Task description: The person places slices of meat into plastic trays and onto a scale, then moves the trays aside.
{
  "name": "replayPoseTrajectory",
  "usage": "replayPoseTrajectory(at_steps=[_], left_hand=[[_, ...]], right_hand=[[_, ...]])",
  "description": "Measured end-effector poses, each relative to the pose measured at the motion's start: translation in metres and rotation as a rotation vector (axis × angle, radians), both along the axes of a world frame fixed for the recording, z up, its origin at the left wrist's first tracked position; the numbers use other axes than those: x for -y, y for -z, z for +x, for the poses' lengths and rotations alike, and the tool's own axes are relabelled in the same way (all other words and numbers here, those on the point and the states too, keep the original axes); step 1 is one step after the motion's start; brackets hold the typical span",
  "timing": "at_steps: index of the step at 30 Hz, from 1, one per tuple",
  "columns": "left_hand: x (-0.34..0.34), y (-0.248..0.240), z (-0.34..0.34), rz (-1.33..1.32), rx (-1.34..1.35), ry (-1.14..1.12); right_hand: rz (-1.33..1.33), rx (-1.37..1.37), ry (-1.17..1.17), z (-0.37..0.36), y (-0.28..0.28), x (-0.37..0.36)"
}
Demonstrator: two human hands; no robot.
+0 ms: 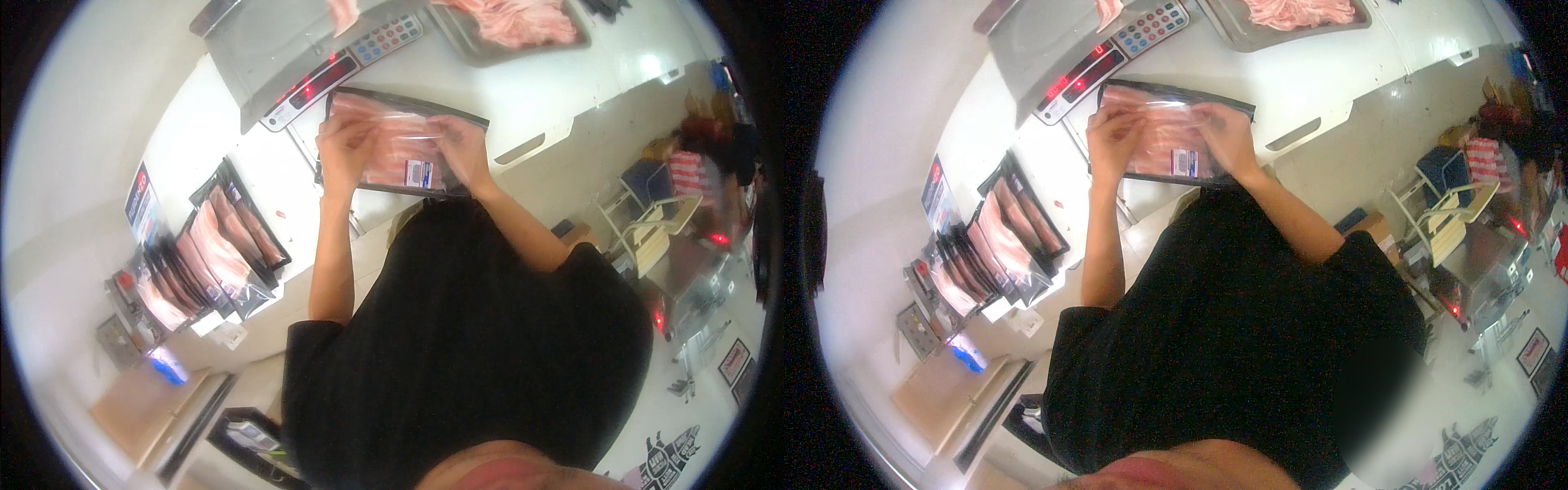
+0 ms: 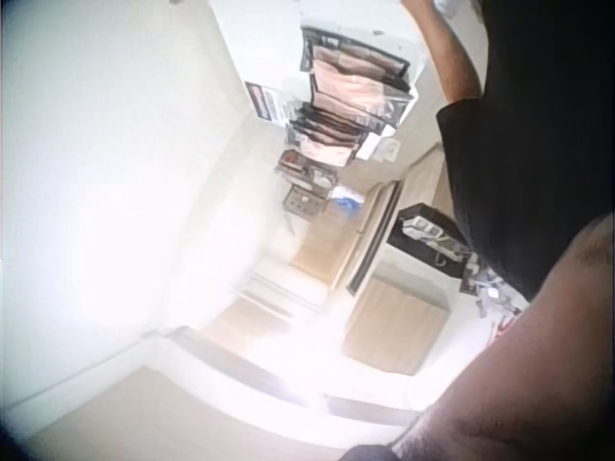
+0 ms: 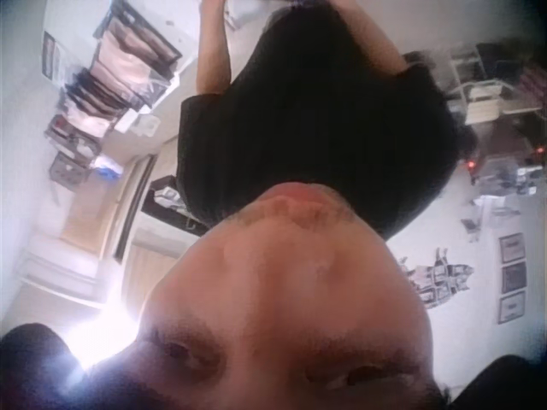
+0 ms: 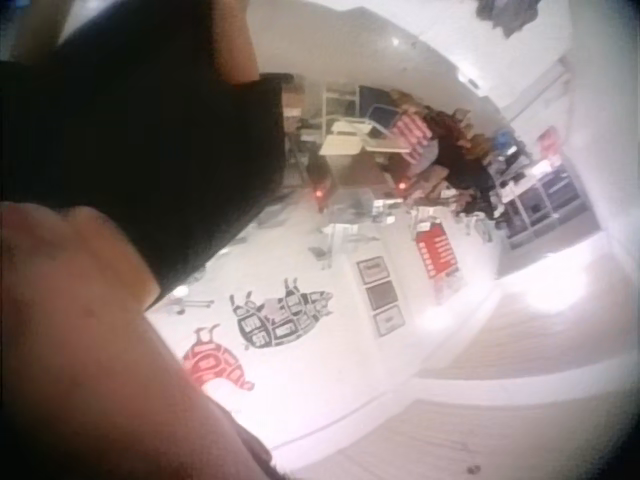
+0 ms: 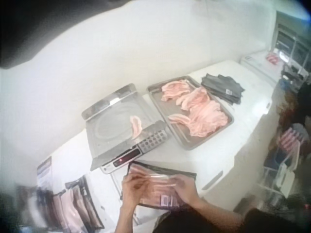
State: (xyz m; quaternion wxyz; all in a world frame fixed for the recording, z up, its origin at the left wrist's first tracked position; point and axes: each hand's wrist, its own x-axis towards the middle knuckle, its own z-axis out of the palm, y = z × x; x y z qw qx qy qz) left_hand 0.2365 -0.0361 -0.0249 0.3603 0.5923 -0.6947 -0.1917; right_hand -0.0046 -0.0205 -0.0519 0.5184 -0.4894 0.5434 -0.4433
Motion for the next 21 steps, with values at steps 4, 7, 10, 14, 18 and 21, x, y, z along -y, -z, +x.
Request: replayPoseTrajectory(at_steps=[4, 7, 10, 14, 18, 21], left_hand=[[0.001, -0.007, -0.004, -0.016, 0.014, 0.011], [0.002, -0.005, -0.006, -0.045, 0.013, 0.017], [0.002, -0.011, -0.011, -0.035, -0.014, 0.034], [0.001, -0.014, -0.01, 0.059, -0.017, 0.05], [0.0, -0.012, -0.011, 0.01, 0.001, 0.029], [-0.002, -0.004, -0.009, -0.042, 0.032, 0.003]], right_hand=[[-0.102, -0.088, 0.031, -0.005, 0.007, -0.001], [-0.159, -0.161, 0.035, -0.009, 0.01, -0.003], [-0.04, -0.111, 0.051, -0.009, 0.002, -0.007], [-0.278, -0.272, 0.072, -0.014, 0.013, -0.008], [-0.348, -0.282, 0.052, -0.018, 0.019, -0.008], [-0.424, -0.222, 0.047, -0.026, 0.023, -0.016]])
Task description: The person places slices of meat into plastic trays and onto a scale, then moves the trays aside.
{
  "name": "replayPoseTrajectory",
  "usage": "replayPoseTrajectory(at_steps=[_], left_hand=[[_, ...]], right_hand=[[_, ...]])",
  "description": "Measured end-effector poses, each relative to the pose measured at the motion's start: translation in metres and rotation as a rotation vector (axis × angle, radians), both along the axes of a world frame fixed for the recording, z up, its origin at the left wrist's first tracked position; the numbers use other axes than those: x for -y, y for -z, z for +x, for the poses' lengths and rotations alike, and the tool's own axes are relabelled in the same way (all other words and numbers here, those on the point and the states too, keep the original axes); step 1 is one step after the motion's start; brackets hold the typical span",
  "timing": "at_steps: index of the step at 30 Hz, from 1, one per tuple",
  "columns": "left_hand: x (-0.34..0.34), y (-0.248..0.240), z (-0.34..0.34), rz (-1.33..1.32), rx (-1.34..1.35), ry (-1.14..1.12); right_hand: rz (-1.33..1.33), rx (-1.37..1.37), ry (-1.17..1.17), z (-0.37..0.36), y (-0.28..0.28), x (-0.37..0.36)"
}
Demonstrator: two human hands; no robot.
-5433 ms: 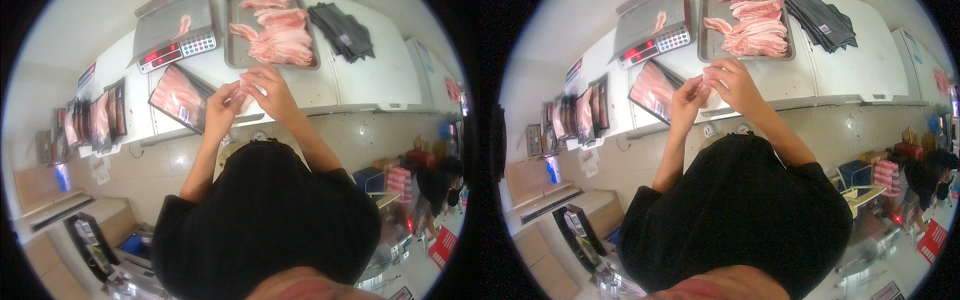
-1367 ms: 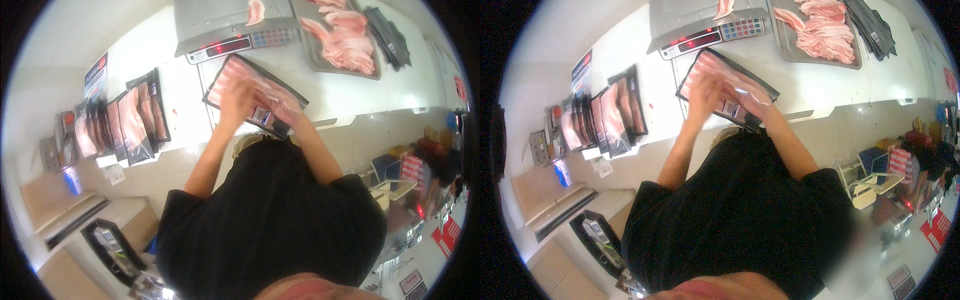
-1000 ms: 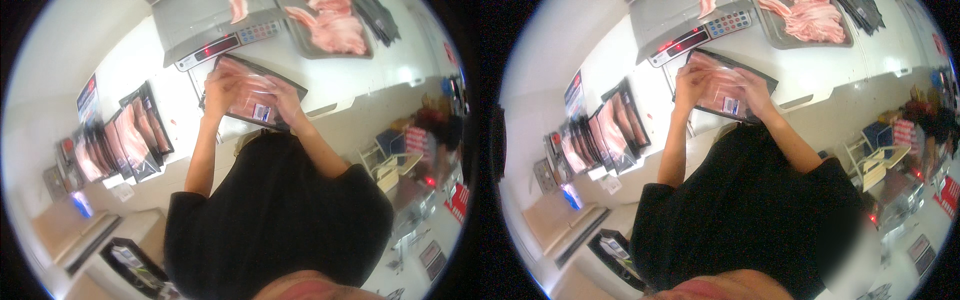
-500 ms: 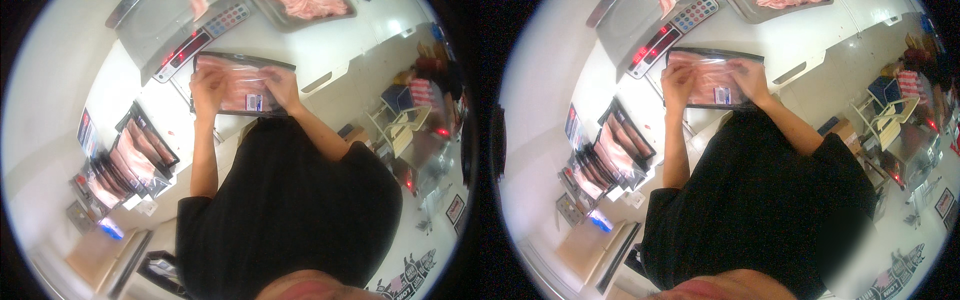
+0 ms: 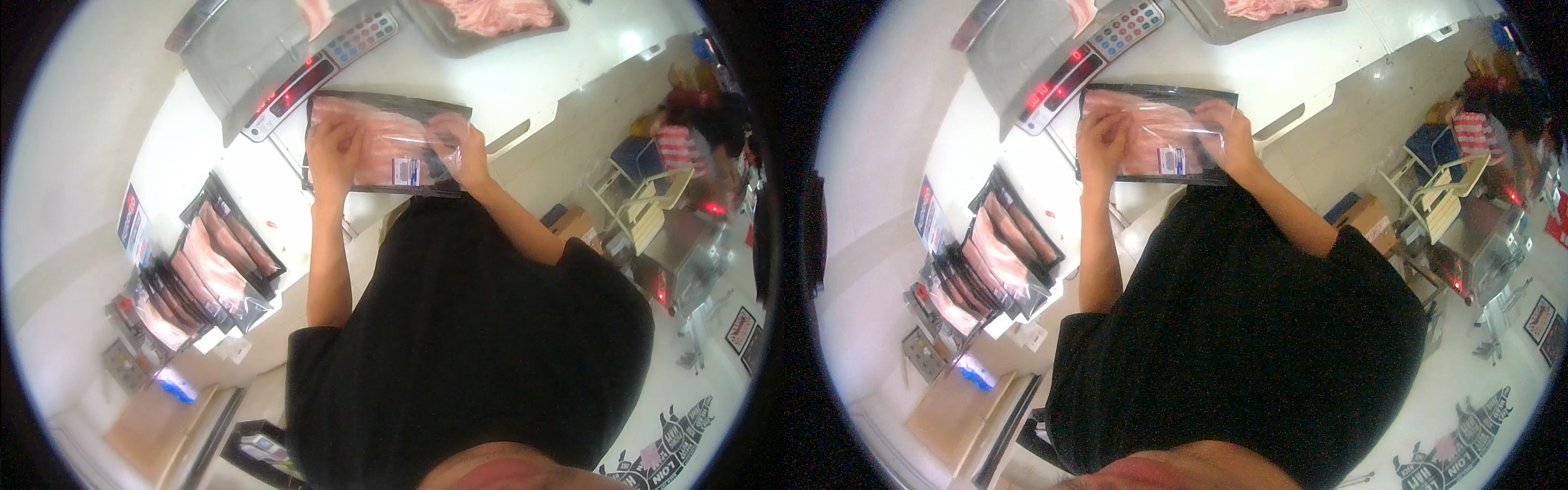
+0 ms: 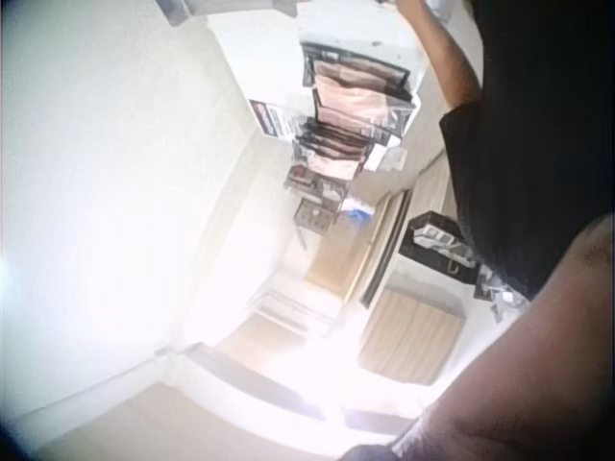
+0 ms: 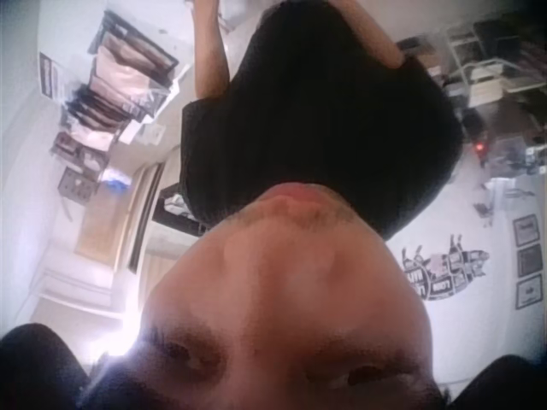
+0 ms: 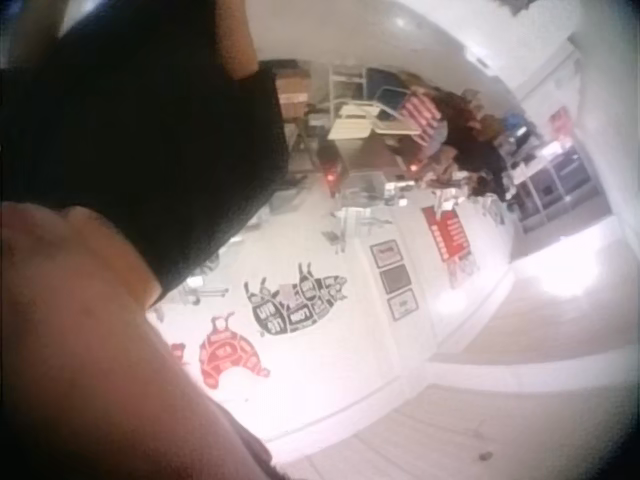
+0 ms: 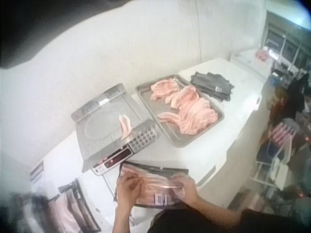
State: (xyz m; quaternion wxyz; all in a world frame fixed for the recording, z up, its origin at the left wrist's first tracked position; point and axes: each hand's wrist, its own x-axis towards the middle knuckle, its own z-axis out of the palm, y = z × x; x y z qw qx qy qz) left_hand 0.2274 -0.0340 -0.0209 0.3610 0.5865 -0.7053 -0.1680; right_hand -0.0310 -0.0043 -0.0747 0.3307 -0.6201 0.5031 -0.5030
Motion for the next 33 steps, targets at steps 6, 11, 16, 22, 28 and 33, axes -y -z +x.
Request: replayPoseTrajectory(at_steps=[6, 11, 16, 22, 28, 33], left_hand=[[-0.049, -0.014, 0.011, -0.085, -0.163, -0.165], [-0.093, -0.033, 0.01, -0.08, -0.288, -0.349], [-0.146, -0.031, 0.007, -0.138, -0.353, -0.534], [-0.197, -0.021, -0.005, -0.09, -0.42, -0.691], [-0.232, -0.001, -0.012, -0.067, -0.507, -0.869], [-0.215, -0.011, -0.026, -0.109, -0.536, -0.864]], right_hand=[[0.07, 0.119, 0.19, -0.071, -0.013, -0.014], [-0.31, 0.074, 0.246, -0.058, -0.111, 0.102], [-0.395, -0.36, -0.226, 0.066, -0.187, 0.255], [-0.15, -0.895, -0.756, 0.126, -0.127, 0.398], [-0.215, -1.113, -0.856, 0.135, -0.134, 0.421], [-0.089, -0.651, -0.926, 0.113, -0.178, 0.379]])
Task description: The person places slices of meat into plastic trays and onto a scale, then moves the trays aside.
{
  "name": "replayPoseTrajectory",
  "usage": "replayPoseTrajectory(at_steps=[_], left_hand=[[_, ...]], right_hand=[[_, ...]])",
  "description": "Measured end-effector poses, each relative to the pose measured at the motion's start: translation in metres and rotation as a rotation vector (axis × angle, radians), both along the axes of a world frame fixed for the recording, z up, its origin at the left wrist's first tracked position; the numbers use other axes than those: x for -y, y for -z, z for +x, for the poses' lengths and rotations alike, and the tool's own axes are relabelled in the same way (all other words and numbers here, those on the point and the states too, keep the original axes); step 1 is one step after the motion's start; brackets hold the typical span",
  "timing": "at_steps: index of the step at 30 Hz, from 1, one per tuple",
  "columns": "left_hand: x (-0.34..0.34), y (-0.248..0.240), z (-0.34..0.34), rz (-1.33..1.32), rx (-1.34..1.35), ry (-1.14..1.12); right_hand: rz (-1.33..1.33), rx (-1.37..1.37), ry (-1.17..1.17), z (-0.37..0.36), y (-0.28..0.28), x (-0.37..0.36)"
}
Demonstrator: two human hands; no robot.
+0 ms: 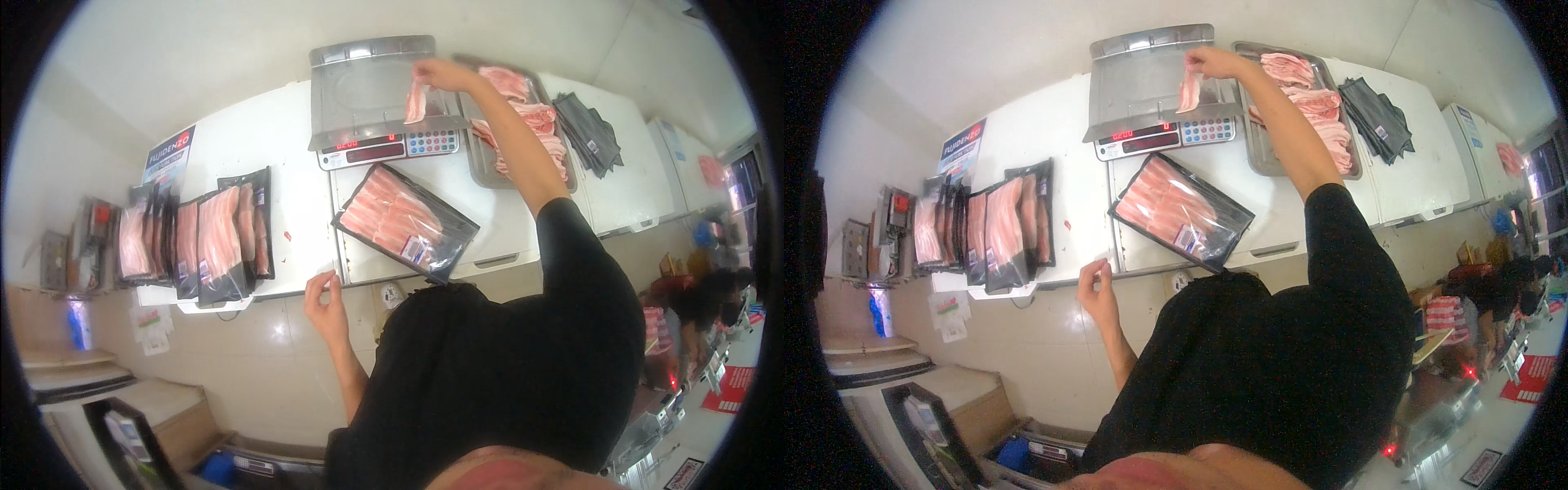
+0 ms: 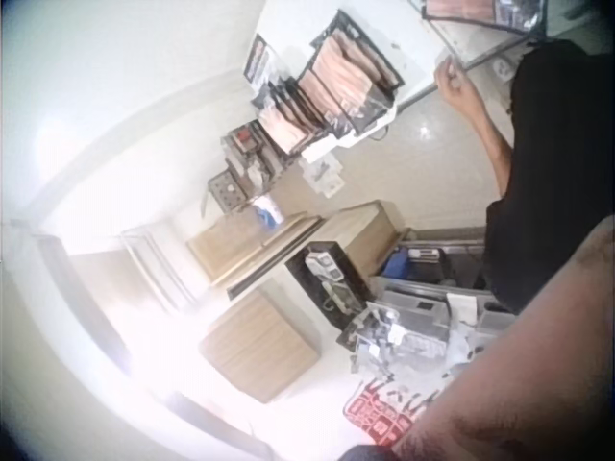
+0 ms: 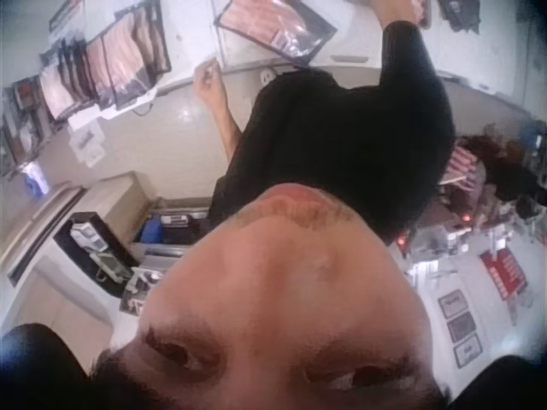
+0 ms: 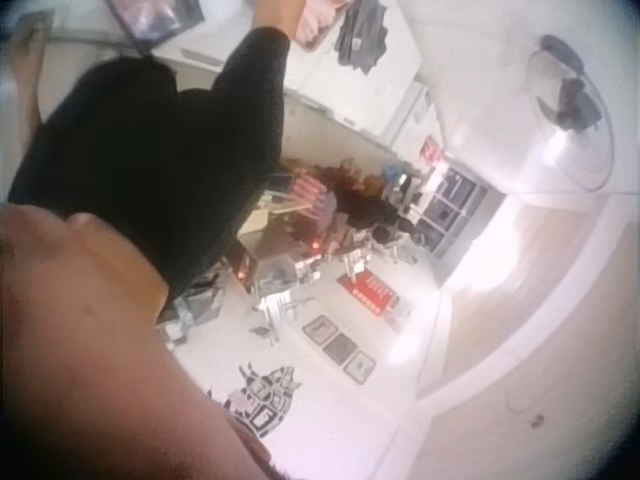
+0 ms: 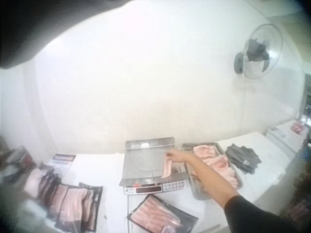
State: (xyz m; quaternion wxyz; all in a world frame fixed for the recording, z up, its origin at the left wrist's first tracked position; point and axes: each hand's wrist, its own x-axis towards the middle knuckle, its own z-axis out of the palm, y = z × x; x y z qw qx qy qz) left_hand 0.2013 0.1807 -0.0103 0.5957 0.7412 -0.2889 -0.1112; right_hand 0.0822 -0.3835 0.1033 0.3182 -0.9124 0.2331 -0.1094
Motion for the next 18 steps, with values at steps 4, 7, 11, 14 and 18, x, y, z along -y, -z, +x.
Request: replayPoseTrajectory(at_steps=[4, 7, 11, 14, 18], left_hand=[[0.06, -0.034, -0.025, -0.107, 0.117, 0.128], [0.118, -0.071, -0.051, -0.245, 0.358, 0.232], [0.192, -0.141, -0.093, -0.34, 0.352, 0.36], [0.235, -0.121, -0.123, -0.265, -0.059, 0.699], [0.234, -0.107, -0.179, -0.111, -0.494, 0.811]], right_hand=[[-0.029, 0.262, -0.07, -0.039, -0.043, -0.057], [0.164, 0.308, -0.048, -0.083, -0.083, -0.106], [0.43, 0.471, -0.011, -0.125, -0.089, -0.168], [0.546, 0.465, 0.03, -0.165, -0.082, -0.196], [0.719, 0.552, 0.244, -0.227, -0.031, -0.202]])
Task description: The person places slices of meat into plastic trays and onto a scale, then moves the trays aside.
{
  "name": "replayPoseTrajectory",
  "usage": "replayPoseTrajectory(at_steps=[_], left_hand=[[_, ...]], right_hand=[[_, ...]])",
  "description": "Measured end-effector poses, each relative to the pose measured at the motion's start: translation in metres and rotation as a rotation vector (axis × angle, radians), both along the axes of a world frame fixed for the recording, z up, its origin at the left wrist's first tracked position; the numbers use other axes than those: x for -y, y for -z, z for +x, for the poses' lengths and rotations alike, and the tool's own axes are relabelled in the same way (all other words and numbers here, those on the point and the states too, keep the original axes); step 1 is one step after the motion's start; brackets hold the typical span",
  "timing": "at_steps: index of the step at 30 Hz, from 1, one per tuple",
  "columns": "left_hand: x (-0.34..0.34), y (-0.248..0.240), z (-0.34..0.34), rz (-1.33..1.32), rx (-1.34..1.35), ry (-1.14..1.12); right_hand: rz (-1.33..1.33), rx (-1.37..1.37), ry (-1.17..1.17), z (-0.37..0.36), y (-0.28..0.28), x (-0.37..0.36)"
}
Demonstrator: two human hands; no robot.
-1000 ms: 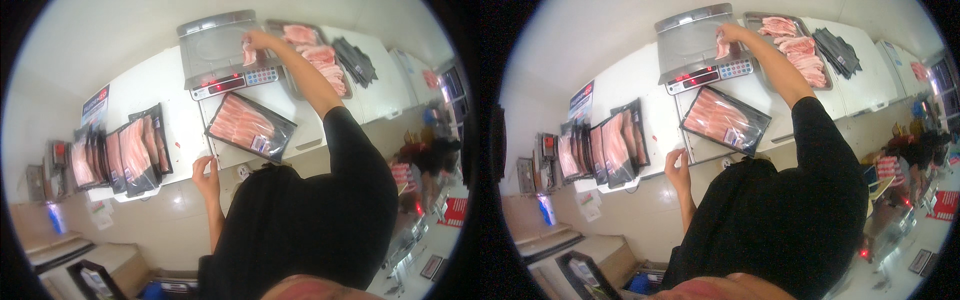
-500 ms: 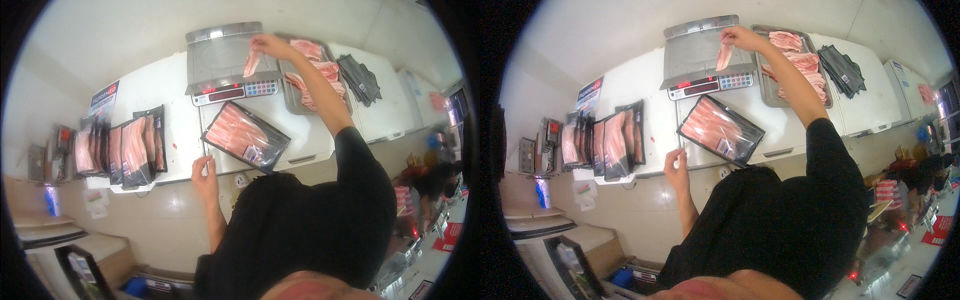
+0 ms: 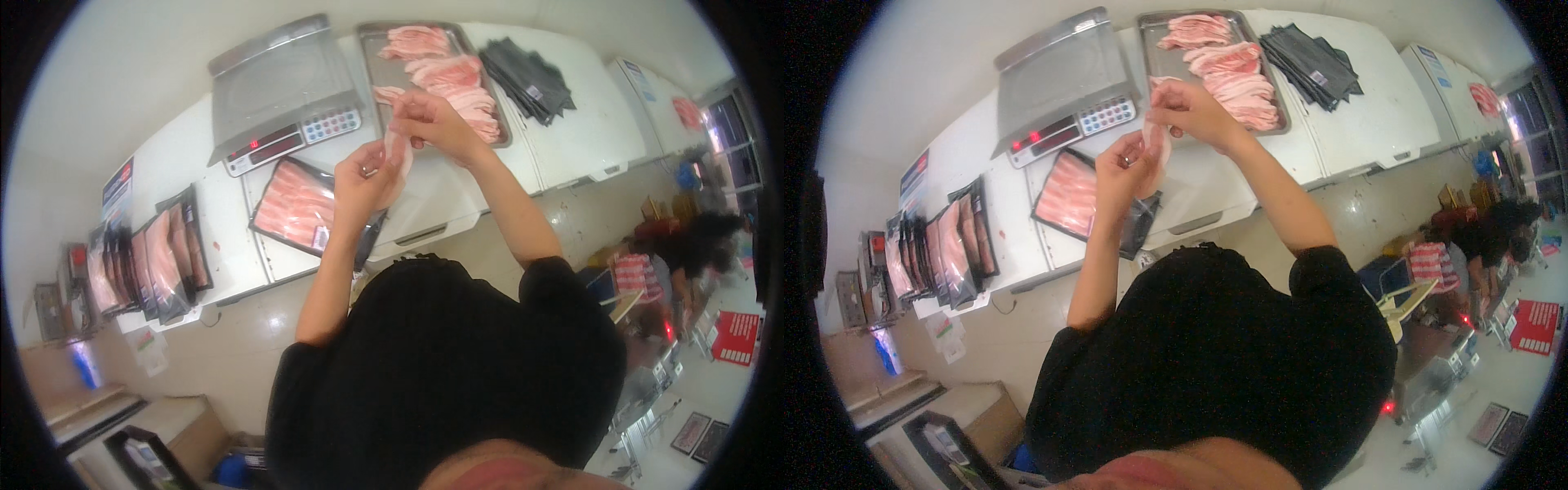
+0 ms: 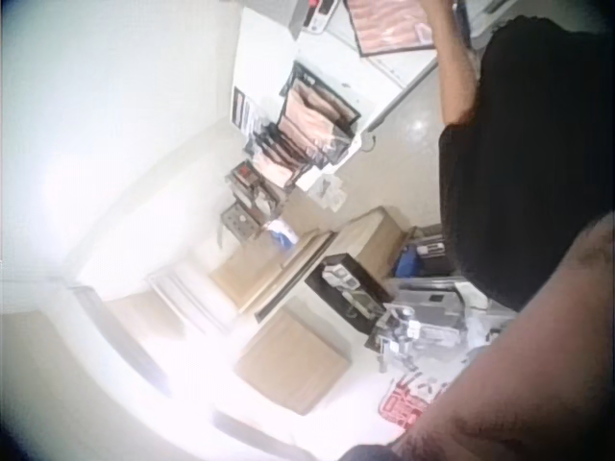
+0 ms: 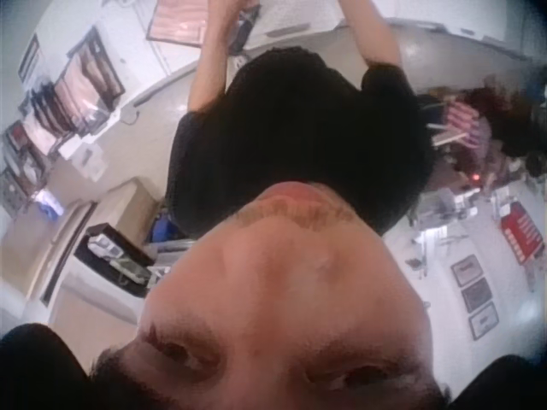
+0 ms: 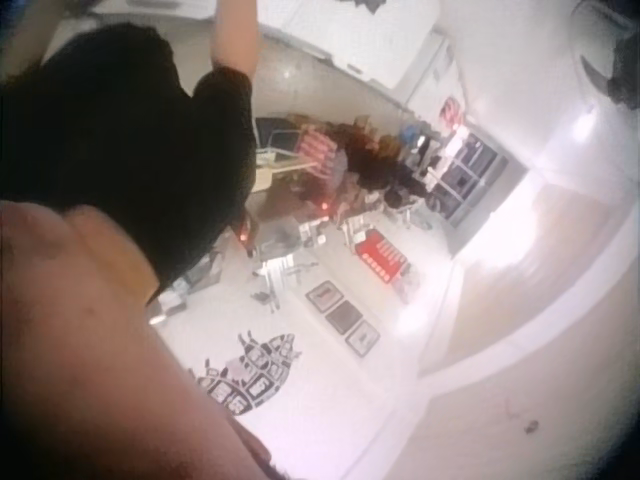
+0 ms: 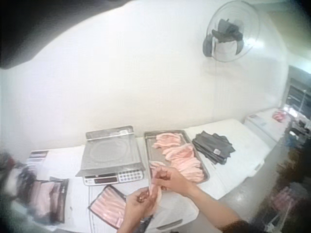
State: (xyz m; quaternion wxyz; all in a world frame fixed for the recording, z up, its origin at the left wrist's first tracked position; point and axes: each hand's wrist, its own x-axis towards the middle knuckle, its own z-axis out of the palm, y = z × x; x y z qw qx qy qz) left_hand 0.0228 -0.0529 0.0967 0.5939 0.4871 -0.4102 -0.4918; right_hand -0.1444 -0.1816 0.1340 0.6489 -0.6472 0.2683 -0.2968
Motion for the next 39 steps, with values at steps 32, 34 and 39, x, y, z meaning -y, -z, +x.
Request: replayPoseTrajectory(at_steps=[32, 34, 39], left_hand=[[-0.061, 0.038, -0.105, 0.057, 0.458, -0.113], [-0.065, 0.035, -0.106, 0.047, 0.512, -0.12], [-0.066, 0.035, -0.105, 0.059, 0.638, -0.083]], right_hand=[[-0.013, -0.135, -0.125, -0.135, 0.074, -0.056], [0.005, -0.128, -0.16, -0.135, 0.076, -0.054], [-0.141, -0.176, -0.138, -0.135, 0.078, -0.055]])
